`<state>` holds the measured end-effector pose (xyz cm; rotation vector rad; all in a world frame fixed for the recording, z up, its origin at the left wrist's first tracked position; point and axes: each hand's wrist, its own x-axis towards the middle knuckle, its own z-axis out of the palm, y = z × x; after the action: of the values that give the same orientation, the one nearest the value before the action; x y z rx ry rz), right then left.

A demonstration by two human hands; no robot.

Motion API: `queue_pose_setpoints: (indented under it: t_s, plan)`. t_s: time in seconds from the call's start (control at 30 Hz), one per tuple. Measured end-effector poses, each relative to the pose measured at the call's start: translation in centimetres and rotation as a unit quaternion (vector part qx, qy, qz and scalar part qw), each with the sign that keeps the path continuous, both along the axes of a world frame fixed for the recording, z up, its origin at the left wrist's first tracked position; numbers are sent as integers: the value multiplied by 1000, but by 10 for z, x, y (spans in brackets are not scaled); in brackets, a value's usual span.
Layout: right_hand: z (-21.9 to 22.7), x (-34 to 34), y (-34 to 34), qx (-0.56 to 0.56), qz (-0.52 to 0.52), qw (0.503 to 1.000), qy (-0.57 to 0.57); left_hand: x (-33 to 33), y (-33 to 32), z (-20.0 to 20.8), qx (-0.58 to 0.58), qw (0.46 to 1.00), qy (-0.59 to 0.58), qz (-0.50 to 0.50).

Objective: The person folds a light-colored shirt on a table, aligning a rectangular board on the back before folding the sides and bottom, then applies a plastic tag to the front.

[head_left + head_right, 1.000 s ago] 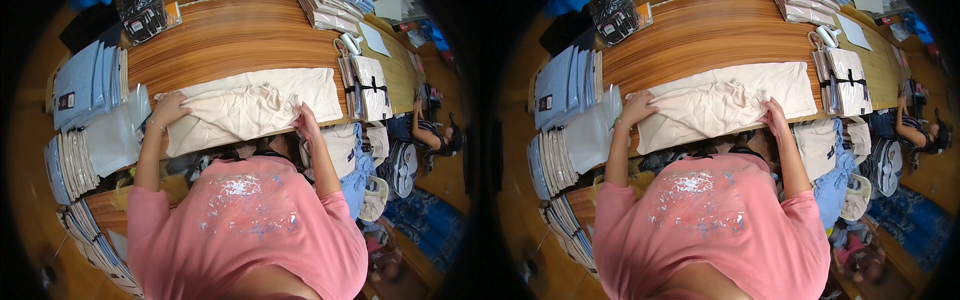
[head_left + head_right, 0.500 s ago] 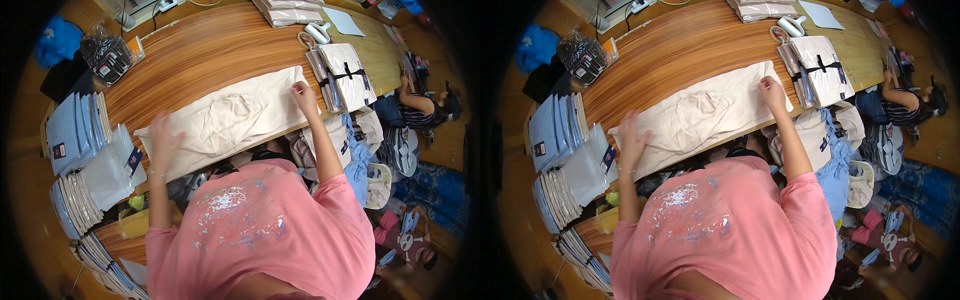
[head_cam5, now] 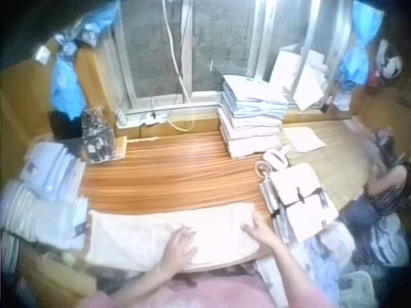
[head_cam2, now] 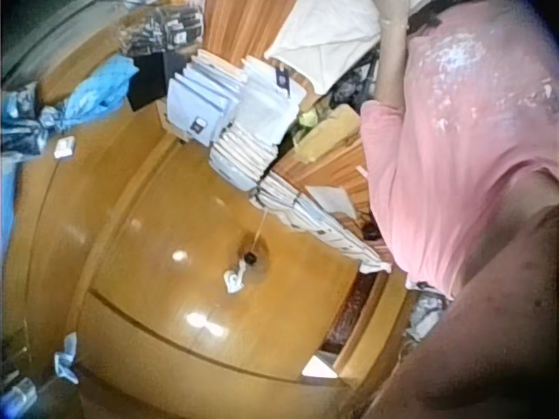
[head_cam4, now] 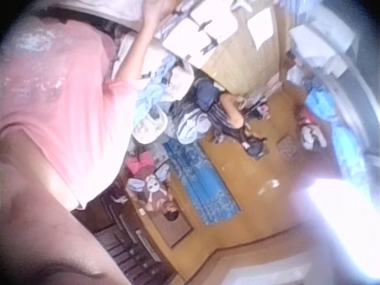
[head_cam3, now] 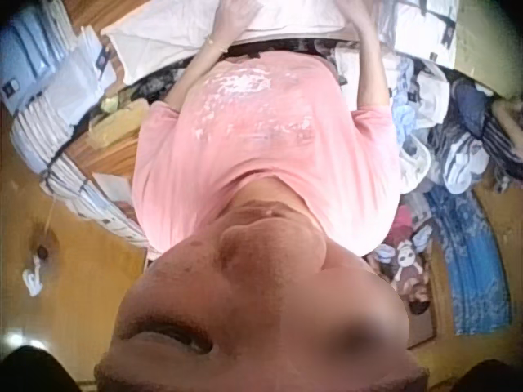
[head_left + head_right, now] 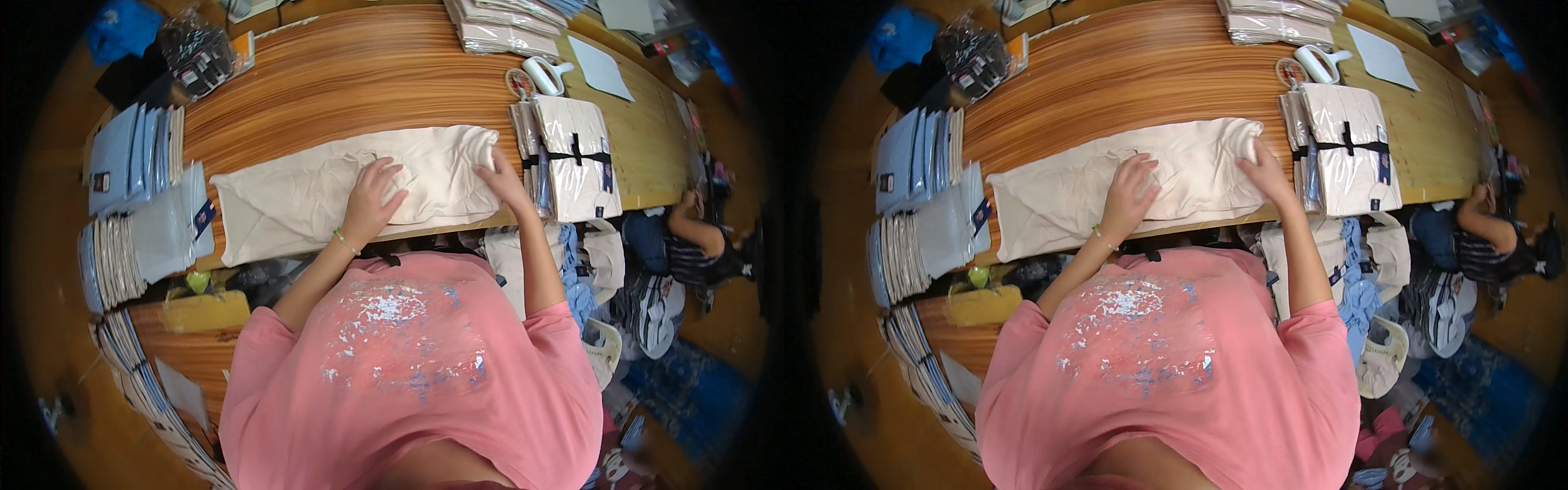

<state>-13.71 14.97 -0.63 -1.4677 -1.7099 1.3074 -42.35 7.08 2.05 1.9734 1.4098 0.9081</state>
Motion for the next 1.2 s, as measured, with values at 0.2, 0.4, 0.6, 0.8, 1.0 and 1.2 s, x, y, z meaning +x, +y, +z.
queue_pose_setpoints:
  t_s: [0.2, 0.4, 0.6, 0.8, 1.0, 1.2]
  plan:
    - [98, -77, -22, -129, 190, 971, 65, 3, 8, -25, -357, 749, -541, 140]
    - [27, -58, -11, 43, 184, 981, -46, 7, 11, -48, -180, 908, -330, 184]
    - [-16, -54, -14, 164, 147, 975, -27, 15, -2, -28, -38, 946, -125, 295]
    - [-29, -53, -10, 315, 150, 929, -128, 34, -11, -11, -58, 947, 174, 263]
    - [-27, -56, -10, 328, 162, 921, -131, 40, 32, -34, 74, 967, 240, 38]
    - [-29, -62, -31, 271, 126, 933, -201, 39, 36, -56, 55, 954, 290, 50]
